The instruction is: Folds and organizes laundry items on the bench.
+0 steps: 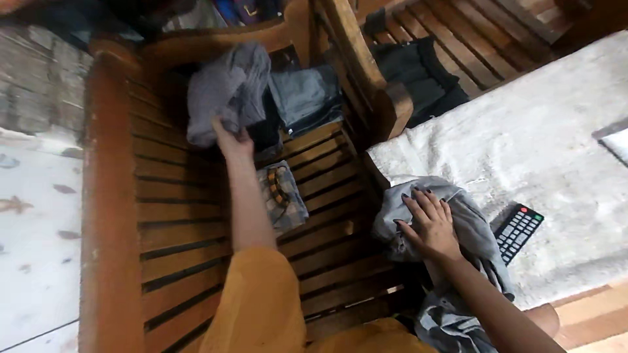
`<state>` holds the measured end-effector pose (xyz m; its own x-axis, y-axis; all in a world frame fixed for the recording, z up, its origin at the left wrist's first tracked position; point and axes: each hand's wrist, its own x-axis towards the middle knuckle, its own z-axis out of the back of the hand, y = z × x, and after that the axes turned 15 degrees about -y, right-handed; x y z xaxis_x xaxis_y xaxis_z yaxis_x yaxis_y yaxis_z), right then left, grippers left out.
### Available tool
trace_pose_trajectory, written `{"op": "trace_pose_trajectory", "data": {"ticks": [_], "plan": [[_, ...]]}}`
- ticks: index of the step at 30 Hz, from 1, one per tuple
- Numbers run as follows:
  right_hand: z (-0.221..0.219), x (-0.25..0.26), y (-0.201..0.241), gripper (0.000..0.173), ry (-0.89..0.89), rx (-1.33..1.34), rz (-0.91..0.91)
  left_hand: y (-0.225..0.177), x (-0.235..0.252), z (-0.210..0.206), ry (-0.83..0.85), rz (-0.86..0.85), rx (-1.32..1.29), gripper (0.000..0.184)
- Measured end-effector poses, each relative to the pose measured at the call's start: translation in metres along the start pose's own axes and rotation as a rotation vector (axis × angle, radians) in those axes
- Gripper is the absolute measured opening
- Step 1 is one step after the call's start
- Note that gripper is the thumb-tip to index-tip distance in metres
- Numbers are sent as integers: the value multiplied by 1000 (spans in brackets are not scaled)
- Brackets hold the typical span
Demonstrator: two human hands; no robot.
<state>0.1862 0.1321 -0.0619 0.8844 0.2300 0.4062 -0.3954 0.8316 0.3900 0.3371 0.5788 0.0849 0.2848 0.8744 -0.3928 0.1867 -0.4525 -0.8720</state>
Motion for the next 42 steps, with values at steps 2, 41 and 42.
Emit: {"op": "trace_pose_trajectory", "data": {"ticks": [2,41,42], "plan": [[0,1,0,66,-6,-1,9,31,-49,28,69,29,-72,27],[3,1,0,67,25,-20,-21,76,95,5,-290,2,307,59],[4,1,0,68,21,-21,-18,76,94,3,-287,17,296,59]]}}
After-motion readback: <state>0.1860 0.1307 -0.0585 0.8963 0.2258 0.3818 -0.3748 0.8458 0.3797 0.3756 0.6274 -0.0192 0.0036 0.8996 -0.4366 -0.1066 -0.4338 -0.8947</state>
